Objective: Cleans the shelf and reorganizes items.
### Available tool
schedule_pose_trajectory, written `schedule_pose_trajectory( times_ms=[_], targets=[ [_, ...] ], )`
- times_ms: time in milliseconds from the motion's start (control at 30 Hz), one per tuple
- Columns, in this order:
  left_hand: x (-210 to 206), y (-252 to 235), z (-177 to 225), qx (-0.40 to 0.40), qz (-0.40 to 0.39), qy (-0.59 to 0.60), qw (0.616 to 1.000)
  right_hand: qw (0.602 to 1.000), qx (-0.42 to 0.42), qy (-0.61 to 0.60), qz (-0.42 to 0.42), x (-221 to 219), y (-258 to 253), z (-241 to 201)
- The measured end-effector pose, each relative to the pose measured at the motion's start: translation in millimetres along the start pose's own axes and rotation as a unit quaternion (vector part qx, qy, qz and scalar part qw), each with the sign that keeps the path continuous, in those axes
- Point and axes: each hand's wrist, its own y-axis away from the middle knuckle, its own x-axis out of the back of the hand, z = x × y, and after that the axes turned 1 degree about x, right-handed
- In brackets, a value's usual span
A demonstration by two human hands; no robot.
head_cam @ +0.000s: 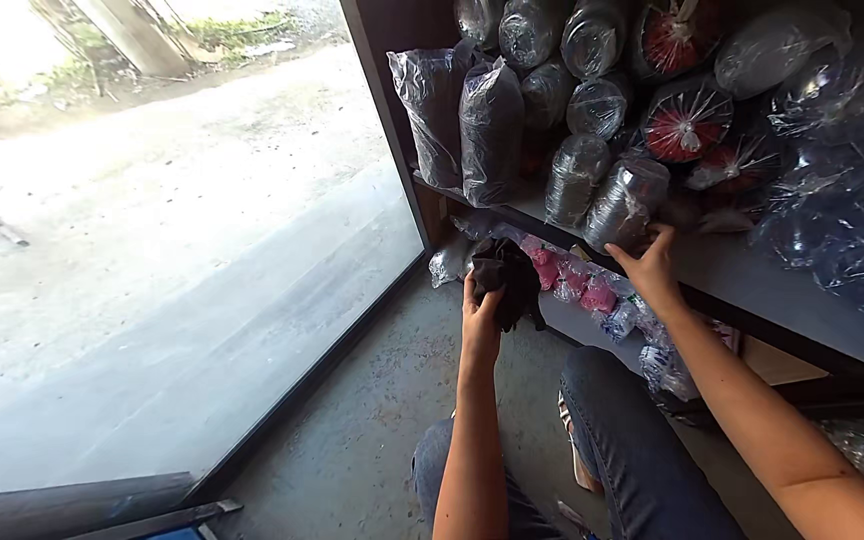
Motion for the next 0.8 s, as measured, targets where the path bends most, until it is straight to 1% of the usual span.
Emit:
schedule_pose_trajectory(
  times_ms=[133, 300, 467, 600, 667, 700, 733, 767, 800],
  targets=[
    [-1, -1, 0, 0.001, 0.001, 0.000, 1.000, 1.000, 0.021, 0.002, -0.004, -18, -7, -8],
    [-1, -1, -4, 0.006, -0.005, -0.013, 1.000, 0.998, 0.043, 0.040, -0.006, -37, -16, -23],
    [0, -1, -4, 0.010, -0.005, -0.018, 1.000, 0.996, 0.055, 0.066, 0.000, -37, -17, -21],
    [-1, 1, -8, 0.014, -0.017, -0.051, 0.998, 0.995, 0.069, 0.073, 0.018, -39, -1, -19],
    [0, 1, -7, 0.015, -0.041, -0.070, 0.997, 0.992, 0.119, 0.031, 0.020, -39, 21, -19],
    [0, 1, -7, 0.012, -0.060, -0.082, 0.995, 0.989, 0.147, -0.001, -0.007, -38, 35, -22],
    [0, 2, -7, 0.010, -0.088, -0.090, 0.992, 0.984, 0.160, -0.040, -0.059, -35, 50, -25],
    [-1, 3, -9, 0.010, -0.121, -0.095, 0.988, 0.977, 0.149, -0.083, -0.127, -33, 64, -29],
    [-2, 5, -11, 0.013, -0.156, -0.095, 0.983, 0.965, 0.118, -0.130, -0.197, -30, 75, -33]
  ],
)
